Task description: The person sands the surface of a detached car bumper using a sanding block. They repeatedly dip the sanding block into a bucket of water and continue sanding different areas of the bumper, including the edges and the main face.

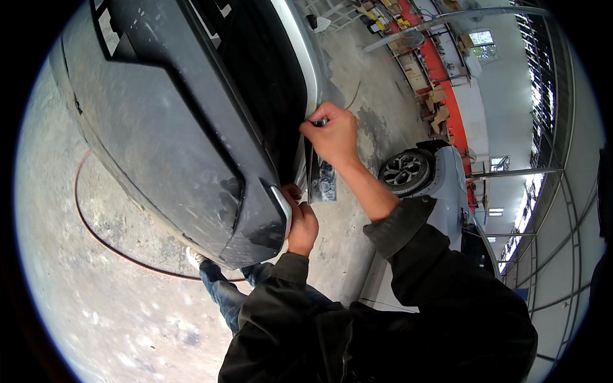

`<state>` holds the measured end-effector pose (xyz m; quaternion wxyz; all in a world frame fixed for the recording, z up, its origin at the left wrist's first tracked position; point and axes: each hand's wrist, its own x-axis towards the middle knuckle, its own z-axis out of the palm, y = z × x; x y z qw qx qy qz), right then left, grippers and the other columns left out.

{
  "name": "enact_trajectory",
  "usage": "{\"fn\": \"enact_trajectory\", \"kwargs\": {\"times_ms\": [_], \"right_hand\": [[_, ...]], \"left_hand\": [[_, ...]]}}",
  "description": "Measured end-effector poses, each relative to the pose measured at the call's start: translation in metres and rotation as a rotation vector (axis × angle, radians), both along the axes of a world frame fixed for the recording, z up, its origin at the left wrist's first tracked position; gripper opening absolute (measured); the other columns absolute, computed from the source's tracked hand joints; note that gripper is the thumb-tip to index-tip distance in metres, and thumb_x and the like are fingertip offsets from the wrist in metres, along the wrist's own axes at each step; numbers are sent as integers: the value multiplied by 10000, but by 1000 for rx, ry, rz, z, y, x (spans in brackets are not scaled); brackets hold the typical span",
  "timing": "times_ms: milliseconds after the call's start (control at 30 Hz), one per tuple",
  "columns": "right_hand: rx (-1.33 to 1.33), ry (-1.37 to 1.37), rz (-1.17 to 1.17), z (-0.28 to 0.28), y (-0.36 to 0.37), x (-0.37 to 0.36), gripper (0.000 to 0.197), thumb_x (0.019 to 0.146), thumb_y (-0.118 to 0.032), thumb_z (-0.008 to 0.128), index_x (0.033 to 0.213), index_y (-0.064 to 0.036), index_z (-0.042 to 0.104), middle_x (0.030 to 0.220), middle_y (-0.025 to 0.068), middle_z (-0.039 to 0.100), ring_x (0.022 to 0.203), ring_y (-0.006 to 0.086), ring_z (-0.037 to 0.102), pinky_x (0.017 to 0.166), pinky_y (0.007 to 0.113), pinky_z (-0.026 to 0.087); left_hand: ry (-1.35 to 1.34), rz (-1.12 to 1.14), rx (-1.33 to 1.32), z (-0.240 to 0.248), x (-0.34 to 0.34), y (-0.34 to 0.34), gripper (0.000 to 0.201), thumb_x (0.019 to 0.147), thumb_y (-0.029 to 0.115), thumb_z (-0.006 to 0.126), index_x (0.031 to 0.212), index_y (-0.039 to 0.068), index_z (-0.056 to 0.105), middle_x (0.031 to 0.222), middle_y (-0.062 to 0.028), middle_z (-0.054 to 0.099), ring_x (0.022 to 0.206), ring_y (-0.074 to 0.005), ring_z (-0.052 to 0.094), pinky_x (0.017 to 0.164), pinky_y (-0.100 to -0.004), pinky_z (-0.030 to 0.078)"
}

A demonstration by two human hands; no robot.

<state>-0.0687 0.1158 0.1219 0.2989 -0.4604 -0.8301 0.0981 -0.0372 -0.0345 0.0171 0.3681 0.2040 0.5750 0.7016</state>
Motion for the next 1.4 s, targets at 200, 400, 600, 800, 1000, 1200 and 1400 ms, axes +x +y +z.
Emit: {"fn": "enact_trajectory", "kwargs": {"times_ms": [200, 400, 600, 800, 1000, 1200, 1400], "right_hand": [[-13, 77, 32, -5, 8, 2, 154, 704, -100, 776, 744, -6, 661, 629, 118, 656, 542, 195, 624, 559, 321, 487], [-81, 34, -1, 6, 14, -7, 151, 731, -109, 780, 758, -12, 667, 691, 115, 678, 619, 184, 656, 595, 313, 496], [-148, -6, 51, 5, 11, 15, 141, 758, -102, 795, 805, -12, 697, 682, 87, 670, 618, 127, 612, 607, 302, 490], [-191, 30, 54, -1, 6, 24, 124, 784, -103, 783, 779, -17, 693, 676, 50, 670, 615, 81, 575, 583, 269, 461], [-84, 194, 50, -8, 2, 14, 143, 786, -96, 779, 783, -9, 665, 657, 44, 653, 606, 71, 543, 566, 270, 444], [-77, 203, 45, -9, 9, 9, 155, 790, -78, 764, 763, -3, 631, 646, 48, 639, 599, 76, 538, 564, 278, 446], [-57, 154, 67, -4, 8, 3, 151, 784, -75, 757, 765, 1, 629, 655, 64, 641, 600, 83, 552, 572, 274, 454]], "left_hand": [[92, 32, -17, -7, 2, 3, 329, 781, -93, 459, 1088, 26, 469, 914, -122, 474, 845, -245, 495, 789, -359, 426], [101, 53, -30, -12, 1, 5, 335, 768, -110, 451, 1073, 28, 466, 896, -114, 468, 811, -241, 489, 769, -349, 427], [107, 69, -1, -7, 2, 6, 312, 769, -116, 445, 1047, 25, 462, 891, -113, 467, 809, -239, 487, 759, -354, 426], [114, 76, -13, -9, 3, 6, 277, 801, -107, 451, 1044, 26, 461, 879, -122, 468, 799, -245, 485, 757, -355, 428], [118, 46, -74, -6, 3, 2, 277, 805, -99, 454, 1053, 24, 461, 876, -124, 463, 795, -248, 482, 752, -357, 428], [103, 52, -51, -12, 4, 5, 302, 799, -96, 447, 1078, 18, 458, 898, -123, 464, 802, -240, 472, 761, -351, 425], [94, 52, -30, -13, 3, 5, 303, 799, -100, 435, 1081, 9, 445, 926, -125, 457, 819, -230, 461, 776, -348, 422]]}}
